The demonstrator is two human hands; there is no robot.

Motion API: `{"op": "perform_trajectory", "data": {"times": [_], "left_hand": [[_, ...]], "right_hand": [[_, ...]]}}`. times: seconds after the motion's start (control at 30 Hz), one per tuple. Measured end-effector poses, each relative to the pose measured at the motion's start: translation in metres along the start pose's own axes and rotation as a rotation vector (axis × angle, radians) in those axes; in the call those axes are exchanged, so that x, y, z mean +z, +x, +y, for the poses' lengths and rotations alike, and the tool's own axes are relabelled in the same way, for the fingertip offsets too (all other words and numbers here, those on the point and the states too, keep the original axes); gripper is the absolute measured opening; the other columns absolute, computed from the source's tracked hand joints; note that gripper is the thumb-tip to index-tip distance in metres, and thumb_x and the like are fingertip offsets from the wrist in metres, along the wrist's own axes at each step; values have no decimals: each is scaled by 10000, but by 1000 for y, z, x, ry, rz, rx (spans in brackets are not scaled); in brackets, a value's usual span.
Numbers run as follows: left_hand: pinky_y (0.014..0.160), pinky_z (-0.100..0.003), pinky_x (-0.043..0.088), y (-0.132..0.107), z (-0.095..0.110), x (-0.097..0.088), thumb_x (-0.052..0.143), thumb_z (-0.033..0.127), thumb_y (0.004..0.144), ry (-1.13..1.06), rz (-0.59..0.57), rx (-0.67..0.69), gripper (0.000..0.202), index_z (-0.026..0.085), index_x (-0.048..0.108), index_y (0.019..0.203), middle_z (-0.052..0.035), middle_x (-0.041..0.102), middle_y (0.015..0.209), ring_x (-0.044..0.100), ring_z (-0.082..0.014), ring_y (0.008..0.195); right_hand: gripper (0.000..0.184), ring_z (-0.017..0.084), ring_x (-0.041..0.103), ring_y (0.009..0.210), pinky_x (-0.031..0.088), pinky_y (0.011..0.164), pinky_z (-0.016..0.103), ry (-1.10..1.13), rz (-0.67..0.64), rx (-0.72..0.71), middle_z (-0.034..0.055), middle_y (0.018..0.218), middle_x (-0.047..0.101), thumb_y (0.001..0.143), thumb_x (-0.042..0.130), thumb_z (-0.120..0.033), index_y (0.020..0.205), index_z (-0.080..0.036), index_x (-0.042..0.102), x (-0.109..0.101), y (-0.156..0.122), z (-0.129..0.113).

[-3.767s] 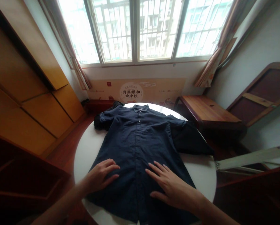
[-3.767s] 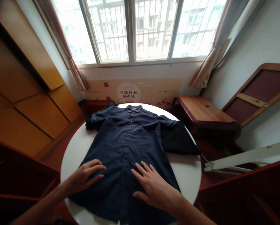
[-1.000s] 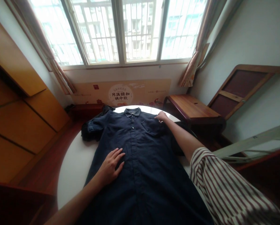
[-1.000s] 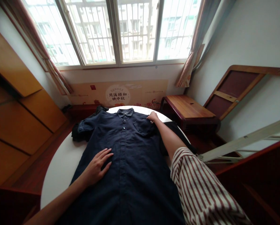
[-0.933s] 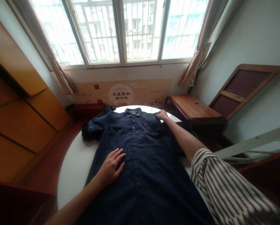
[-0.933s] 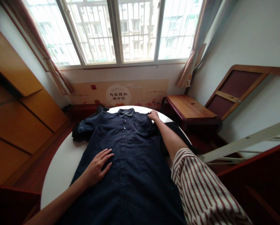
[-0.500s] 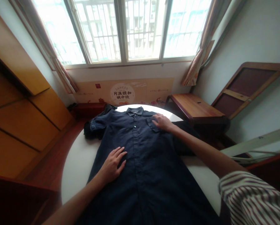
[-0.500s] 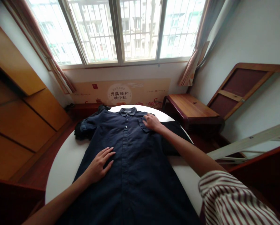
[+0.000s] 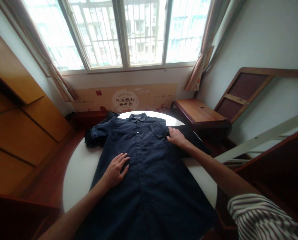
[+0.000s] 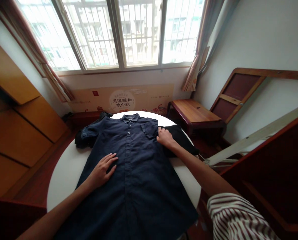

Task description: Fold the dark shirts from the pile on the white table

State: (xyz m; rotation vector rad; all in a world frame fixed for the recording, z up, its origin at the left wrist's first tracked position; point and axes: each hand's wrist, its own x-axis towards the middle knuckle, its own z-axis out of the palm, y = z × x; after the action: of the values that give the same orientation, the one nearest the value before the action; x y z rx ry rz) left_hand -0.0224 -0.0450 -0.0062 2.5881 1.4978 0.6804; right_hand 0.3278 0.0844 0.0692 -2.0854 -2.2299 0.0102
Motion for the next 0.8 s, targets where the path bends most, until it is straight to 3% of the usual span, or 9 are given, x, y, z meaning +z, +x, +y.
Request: {"op": "perform_trajectory", "data": {"times": [0.2,0.33,0.47,0.57,0.63,0.7,0.73,0.8], "left_hand": [[1142,-479,401,1,1,-3,489,313,958,-28,18,2,351,227,596,1281,-75,542,1424,450,-251,1366],[1146,-471,397,0,1,-3,495,310,955,-29,21,3,349,224,598,1277,-74,543,1422,451,-247,1366],[1140,-453,400,-2,3,-1,499,315,953,-46,21,-2,332,223,610,1252,-69,557,1404,470,-241,1347],[1084,-386,449,10,-5,-12,462,299,965,-82,41,-52,269,214,657,1130,-67,648,1258,573,-212,1218],[1048,-345,455,28,-22,-31,443,271,969,-50,104,-175,253,207,669,1062,-64,684,1156,609,-197,1128],[1059,-351,413,52,-48,-56,455,258,964,61,203,-414,243,181,655,1080,-88,669,1183,587,-215,1138],[1067,-371,387,64,-62,-69,476,274,960,134,254,-595,248,158,637,1109,-115,645,1234,563,-236,1169],[1030,-460,381,86,-92,-90,506,369,959,193,304,-811,403,31,568,1169,-255,582,1282,526,-324,1201]], "right_hand": [[409,275,686,906,490,746,327,26,-36,71,191,1068,684,936,401,-189,1320,-149,537,0,23,11],[421,291,669,964,486,789,343,21,-16,52,203,1097,671,917,415,-161,1315,-124,547,-4,15,17],[435,338,549,1163,430,935,419,-10,86,-67,230,1254,578,939,395,-176,1351,-115,521,-10,-13,1],[437,324,535,1164,417,976,433,35,94,-349,211,1259,579,949,420,-221,1358,-113,530,-6,-53,-27],[465,312,506,1228,383,1042,450,133,34,-585,192,1343,552,958,453,-284,1393,-132,513,3,-88,-46],[537,337,392,1363,286,1117,540,229,-85,-765,149,1502,431,961,483,-387,1469,-218,441,15,-125,-62],[578,355,314,1416,234,1131,592,273,-162,-839,115,1564,350,957,491,-450,1499,-277,392,20,-143,-68],[614,380,156,1476,139,1133,667,351,-281,-921,50,1625,215,959,462,-539,1527,-368,306,30,-172,-75]]}}
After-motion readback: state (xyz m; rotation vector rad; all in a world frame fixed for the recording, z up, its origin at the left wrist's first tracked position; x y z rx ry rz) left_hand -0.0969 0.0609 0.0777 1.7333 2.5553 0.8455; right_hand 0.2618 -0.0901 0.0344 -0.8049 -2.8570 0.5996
